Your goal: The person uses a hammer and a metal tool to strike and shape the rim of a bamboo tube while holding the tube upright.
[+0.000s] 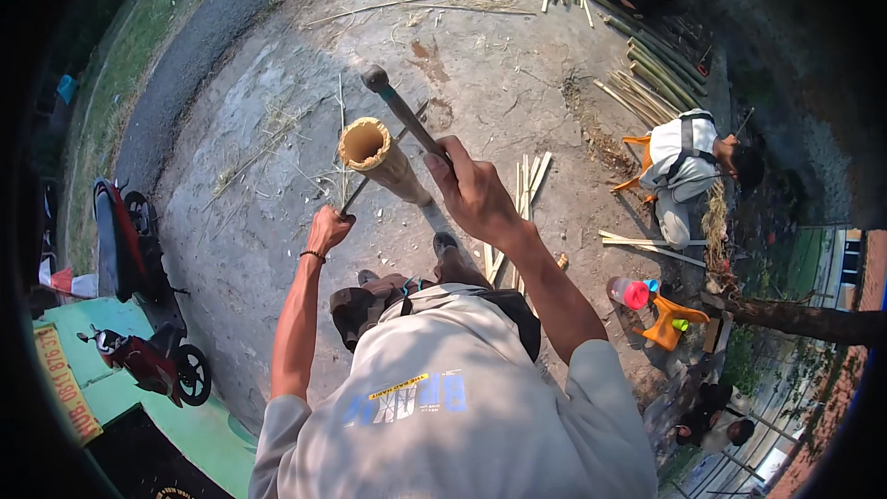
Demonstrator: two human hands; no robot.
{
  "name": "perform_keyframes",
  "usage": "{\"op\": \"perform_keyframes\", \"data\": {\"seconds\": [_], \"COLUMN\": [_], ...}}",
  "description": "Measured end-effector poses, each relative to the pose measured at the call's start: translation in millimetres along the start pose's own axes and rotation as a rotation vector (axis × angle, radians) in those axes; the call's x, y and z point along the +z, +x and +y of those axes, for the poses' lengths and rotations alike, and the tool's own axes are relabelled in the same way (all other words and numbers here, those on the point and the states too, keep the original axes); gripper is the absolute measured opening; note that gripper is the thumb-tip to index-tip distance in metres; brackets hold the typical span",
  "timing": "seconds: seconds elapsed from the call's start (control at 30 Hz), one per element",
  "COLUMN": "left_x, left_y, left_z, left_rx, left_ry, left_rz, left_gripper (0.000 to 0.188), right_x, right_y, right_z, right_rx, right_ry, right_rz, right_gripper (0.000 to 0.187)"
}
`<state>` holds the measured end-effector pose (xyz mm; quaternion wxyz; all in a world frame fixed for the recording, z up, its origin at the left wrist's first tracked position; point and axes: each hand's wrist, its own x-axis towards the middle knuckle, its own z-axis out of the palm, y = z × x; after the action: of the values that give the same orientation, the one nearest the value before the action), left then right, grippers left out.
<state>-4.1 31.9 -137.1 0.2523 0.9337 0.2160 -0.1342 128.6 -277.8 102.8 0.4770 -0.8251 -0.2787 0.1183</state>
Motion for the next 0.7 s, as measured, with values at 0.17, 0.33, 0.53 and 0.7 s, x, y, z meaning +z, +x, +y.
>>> {"op": "perform_keyframes", "data": {"seconds": [0.17, 0.33, 0.53, 0.7], "left_x": [-2.4, 8.4, -6.7, -5.2], "left_y": [-2.0, -10.8, -14.2, -10.8], "left_z": [-1.6, -3.8, 19.1, 20.9], "left_rx": [-0.035, -0.019, -0.097, -0.115], "left_ry": [-0.056, -0.009, -0.035, -0.016], "left_rz": [0.002, 0.027, -0.054, -0.022], "left_gripper": [0.037, 0.038, 0.041, 0.041], "right_x": [0.9, 63.6, -0.1, 28.6], "right_y": [7.8, 15.1, 31.2, 12.8], "right_z": [-19.0, 130.6, -16.0, 38.2], "right_rx": [-0.221, 0.090, -0.151, -0.320], "right_ry": [0.261, -0.221, 0.019, 0.183], "right_rz": [0.123, -0.141, 0.113, 0.345], "right_gripper": [0.019, 0.026, 0.021, 0.025]}}
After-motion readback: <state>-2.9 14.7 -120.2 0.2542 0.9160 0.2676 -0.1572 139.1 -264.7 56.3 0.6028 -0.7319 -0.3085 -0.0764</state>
